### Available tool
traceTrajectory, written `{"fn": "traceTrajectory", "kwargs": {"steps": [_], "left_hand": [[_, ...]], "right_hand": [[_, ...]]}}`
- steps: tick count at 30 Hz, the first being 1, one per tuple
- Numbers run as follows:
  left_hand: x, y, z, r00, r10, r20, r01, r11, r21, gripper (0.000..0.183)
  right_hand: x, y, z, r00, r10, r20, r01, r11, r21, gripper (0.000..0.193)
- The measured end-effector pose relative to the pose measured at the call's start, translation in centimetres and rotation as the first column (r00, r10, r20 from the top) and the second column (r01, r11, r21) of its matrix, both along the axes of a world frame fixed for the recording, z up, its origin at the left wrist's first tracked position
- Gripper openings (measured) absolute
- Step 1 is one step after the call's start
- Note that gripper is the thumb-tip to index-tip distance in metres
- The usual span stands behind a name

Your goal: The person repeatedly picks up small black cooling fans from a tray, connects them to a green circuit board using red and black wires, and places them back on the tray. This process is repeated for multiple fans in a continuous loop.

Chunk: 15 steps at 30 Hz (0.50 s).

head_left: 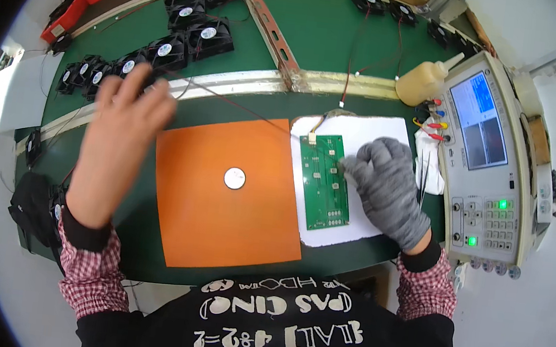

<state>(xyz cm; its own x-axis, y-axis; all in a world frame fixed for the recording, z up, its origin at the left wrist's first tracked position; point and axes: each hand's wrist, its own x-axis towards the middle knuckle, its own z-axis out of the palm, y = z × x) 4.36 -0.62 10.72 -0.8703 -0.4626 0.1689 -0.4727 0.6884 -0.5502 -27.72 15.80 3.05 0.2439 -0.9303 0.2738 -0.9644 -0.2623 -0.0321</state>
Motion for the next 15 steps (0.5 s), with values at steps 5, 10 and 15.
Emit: {"fn": "traceTrajectory", "kwargs": {"steps": [5,10,15], "left_hand": [[-1.4,2.7,-2.5,0.91,-0.221,-0.351,0.316,0.917,0.242,0.043],[-2.3,4.0,-4.1,0.9,-0.235,-0.367,0.392,0.804,0.446,0.047],[-2.0,3.9,-4.8,0.838,0.075,-0.54,0.386,0.619,0.684,0.076]], "right_hand": [[0.8,-1.1,-1.5,0.792,-0.076,0.606,0.016,0.995,0.103,0.015],[0.5,-1.2,-3.4,0.489,-0.176,0.854,0.052,0.984,0.173,0.016],[0.1,-1.3,-4.4,0.577,-0.045,0.816,-0.013,0.998,0.065,0.018]]}}
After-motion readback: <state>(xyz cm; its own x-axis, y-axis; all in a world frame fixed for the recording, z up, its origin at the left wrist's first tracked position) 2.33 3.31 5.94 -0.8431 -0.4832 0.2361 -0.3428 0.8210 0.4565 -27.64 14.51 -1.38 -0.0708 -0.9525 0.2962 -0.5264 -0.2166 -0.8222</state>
